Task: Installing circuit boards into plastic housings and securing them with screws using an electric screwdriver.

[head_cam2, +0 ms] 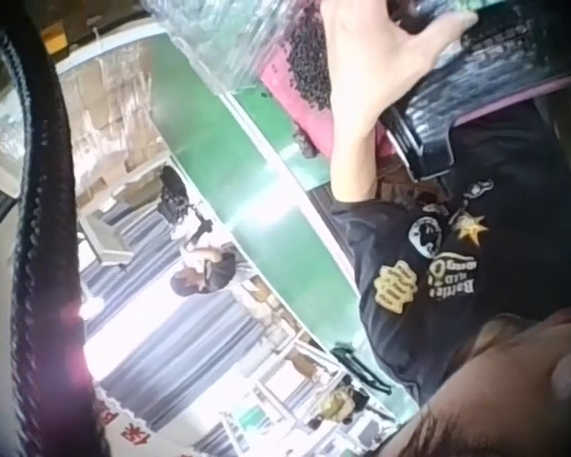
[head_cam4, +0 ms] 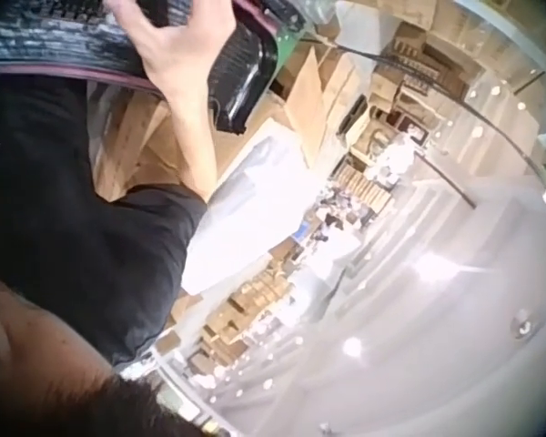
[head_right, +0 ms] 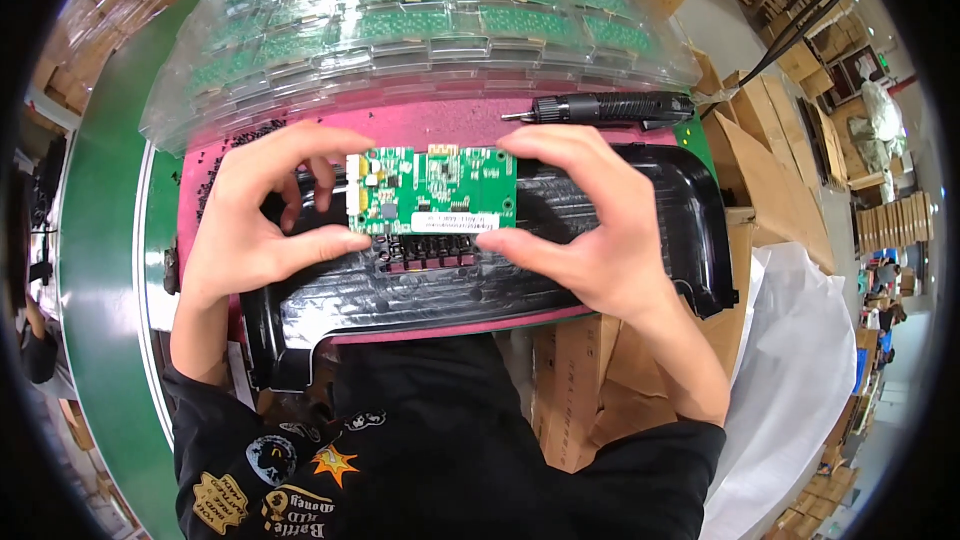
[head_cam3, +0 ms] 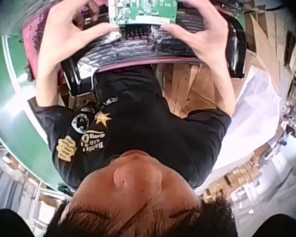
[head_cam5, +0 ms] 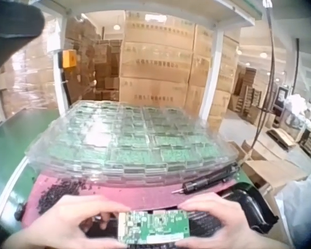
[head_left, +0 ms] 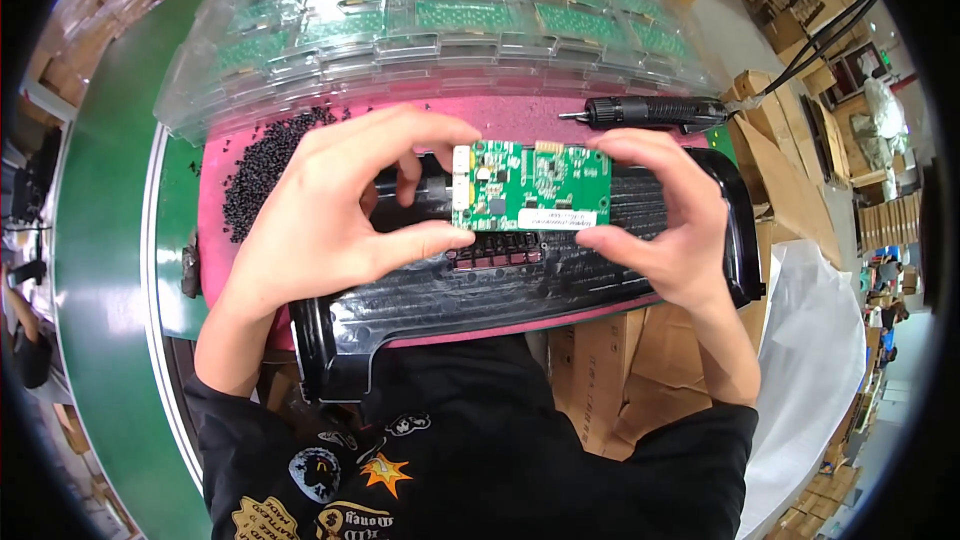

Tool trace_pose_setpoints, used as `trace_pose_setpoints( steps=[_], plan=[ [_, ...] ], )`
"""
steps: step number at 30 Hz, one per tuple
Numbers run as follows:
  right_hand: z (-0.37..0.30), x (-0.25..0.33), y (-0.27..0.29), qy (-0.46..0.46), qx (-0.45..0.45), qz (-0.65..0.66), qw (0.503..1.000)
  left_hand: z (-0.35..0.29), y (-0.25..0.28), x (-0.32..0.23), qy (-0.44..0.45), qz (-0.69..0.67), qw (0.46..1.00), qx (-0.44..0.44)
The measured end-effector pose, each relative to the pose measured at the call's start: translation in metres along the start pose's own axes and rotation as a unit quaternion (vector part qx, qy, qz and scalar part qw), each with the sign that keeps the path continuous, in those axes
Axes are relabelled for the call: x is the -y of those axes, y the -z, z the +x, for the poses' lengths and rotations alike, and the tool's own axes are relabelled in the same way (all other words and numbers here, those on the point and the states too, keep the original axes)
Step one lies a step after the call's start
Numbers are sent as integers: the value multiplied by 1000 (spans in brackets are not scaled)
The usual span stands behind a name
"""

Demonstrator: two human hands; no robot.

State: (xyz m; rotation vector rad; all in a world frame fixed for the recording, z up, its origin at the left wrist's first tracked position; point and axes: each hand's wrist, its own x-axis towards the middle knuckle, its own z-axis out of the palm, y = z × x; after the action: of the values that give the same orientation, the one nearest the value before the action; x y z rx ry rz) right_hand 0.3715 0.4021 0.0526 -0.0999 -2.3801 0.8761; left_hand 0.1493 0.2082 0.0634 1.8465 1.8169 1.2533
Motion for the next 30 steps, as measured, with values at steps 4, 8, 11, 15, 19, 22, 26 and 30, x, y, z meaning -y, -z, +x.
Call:
trace_pose_setpoints(
  steps=[4, 8, 11, 15, 19, 22, 26, 30],
  plan=[
    [-9, -8, -13, -35, 73, 3, 997, -8, -5, 3, 30, 103, 989, 98],
    [-20, -16, -27, -70, 127, 13, 989, -15, -14, 14, 22, 147, 981, 123],
    [-23, -14, -25, -66, 152, 44, 985, -14, -11, 10, 7, 153, 970, 189],
    [-26, -17, -24, -37, 173, 48, 983, -15, -10, 8, -5, 104, 964, 243],
    [-27, -17, -29, -52, 155, 29, 986, -15, -14, 11, 1, 149, 964, 218],
    [-25, -17, -31, -57, 134, 12, 989, -14, -16, 13, 22, 155, 968, 198],
    [-25, -15, -32, -62, 142, -4, 988, -14, -18, 12, 51, 158, 969, 181],
    [-25, -14, -32, -63, 145, -18, 987, -13, -19, 12, 53, 157, 970, 180]
  ],
)
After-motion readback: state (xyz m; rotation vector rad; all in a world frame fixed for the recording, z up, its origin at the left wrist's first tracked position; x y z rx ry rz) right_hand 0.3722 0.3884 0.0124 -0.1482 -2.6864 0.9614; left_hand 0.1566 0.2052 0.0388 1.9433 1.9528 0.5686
